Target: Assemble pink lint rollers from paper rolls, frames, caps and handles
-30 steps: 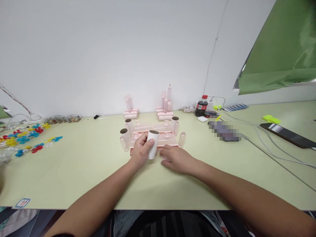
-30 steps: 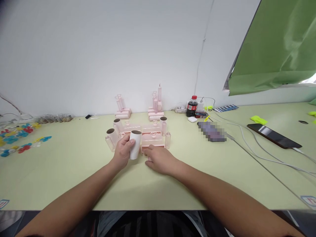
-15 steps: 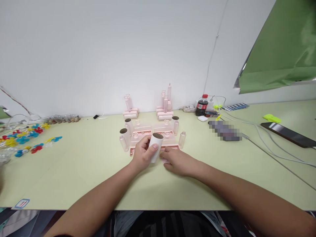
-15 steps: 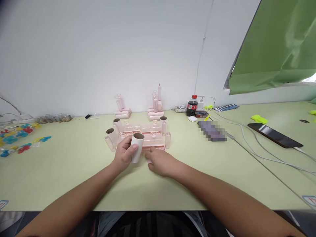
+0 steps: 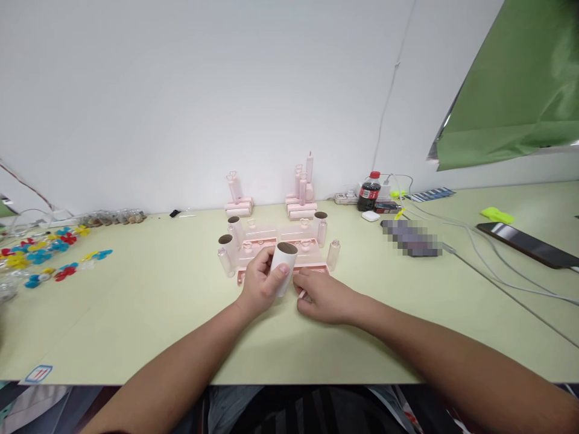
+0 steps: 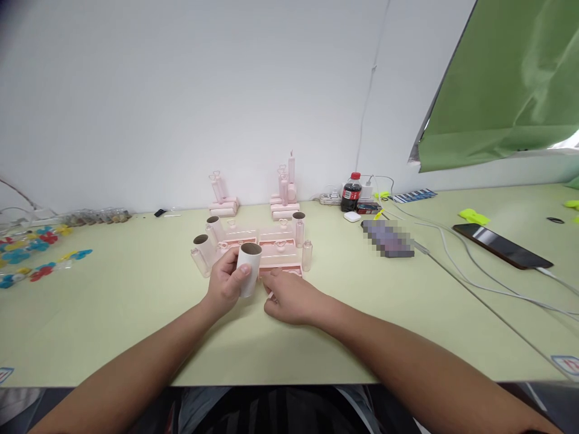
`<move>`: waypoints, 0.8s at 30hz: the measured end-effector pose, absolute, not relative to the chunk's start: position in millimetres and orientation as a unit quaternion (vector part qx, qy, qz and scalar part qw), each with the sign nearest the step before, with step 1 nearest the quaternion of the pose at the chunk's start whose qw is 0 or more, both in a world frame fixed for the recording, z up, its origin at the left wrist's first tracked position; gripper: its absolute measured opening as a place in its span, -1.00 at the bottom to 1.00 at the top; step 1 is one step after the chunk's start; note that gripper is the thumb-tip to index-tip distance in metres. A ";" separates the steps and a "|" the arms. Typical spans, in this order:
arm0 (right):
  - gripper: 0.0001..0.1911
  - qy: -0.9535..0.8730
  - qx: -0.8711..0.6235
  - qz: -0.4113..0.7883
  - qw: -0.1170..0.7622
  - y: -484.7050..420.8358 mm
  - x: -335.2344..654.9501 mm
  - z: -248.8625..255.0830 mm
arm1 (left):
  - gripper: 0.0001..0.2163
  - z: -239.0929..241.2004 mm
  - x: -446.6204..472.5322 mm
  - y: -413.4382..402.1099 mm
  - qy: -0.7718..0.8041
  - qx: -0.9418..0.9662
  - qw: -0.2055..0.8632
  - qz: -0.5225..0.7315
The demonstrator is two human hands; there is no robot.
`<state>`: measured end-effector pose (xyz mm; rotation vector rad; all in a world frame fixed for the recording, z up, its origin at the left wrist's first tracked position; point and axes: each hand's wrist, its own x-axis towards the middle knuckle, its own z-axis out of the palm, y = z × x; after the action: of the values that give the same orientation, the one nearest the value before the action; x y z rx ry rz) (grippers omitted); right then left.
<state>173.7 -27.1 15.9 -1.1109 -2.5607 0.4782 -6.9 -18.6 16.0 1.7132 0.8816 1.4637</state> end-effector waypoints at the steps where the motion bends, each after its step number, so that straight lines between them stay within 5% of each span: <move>1: -0.90 -0.887 -0.392 0.168 0.176 -27.3 172.9 16.7 | -0.62 16.6 -6.8 -19.0 0.339 0.663 0.346 0.571; 7: -0.87 -0.795 -0.453 0.205 0.347 -26.2 173.6 20.9 | -0.68 17.4 -6.7 -20.5 0.335 0.658 0.314 0.597; 13: -0.90 -0.729 -0.313 0.221 0.566 -29.2 178.5 16.6 | -0.71 17.8 -5.4 -24.0 0.329 0.708 0.285 0.556; 24: -0.93 -0.738 -0.277 0.228 0.572 -33.1 178.5 15.9 | -0.75 22.4 -1.6 -30.0 0.355 0.785 0.210 0.463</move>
<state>178.5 -33.1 15.9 -0.6493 -1.7305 0.5353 -1.6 -30.0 22.4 2.1822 0.9871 1.2869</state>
